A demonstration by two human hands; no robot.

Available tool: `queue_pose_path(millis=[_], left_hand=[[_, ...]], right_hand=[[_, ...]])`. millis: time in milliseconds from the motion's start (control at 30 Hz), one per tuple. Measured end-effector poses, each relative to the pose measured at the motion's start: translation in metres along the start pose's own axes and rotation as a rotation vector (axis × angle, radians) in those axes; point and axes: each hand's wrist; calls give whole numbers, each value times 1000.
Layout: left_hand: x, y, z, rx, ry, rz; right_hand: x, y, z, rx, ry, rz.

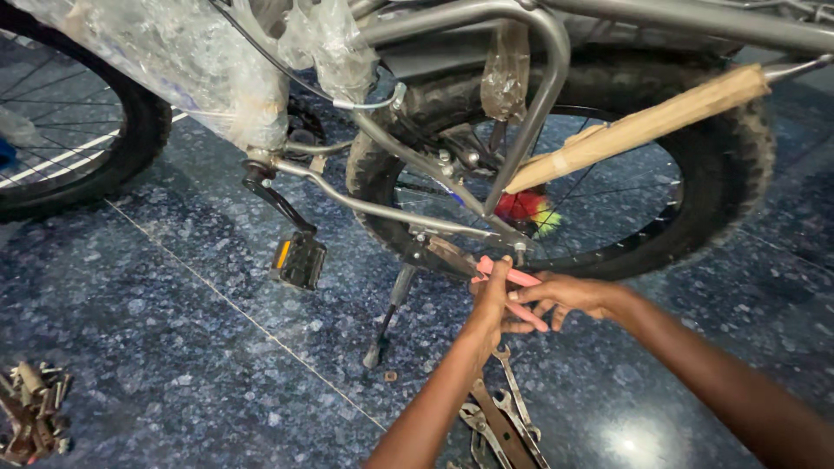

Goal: The person uses a pair of pink-handled pliers to tighten a bolt on the rear wheel axle of a bicycle. The bicycle is partially wrapped in protective plastic. The person then moves to the front wheel and uses the pliers to tighten a bolt on the front axle. The task involves precise tool manipulation to secure the wheels to the frame.

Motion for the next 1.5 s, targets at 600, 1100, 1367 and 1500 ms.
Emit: queue_pose_path(millis=[600, 1100, 1367, 1500], left_hand=[[-15, 41, 31, -298, -160, -68], [17, 89, 11, -526, -276, -107], [29, 116, -13, -679, -182, -65], [17, 132, -14, -587, -222, 96]], right_hand=[[-42, -75, -56, -165, 222, -63], [-3, -123, -22, -193, 136, 69], [15, -160, -8, -383, 117, 134], [17, -177, 0, -419, 67, 61]])
Point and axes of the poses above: each hand's wrist, its own x-axis away from the middle knuckle, its own y-axis out of the back of the hand, z = x × y, and after that the axes turned 14 degrees about -z, right-handed
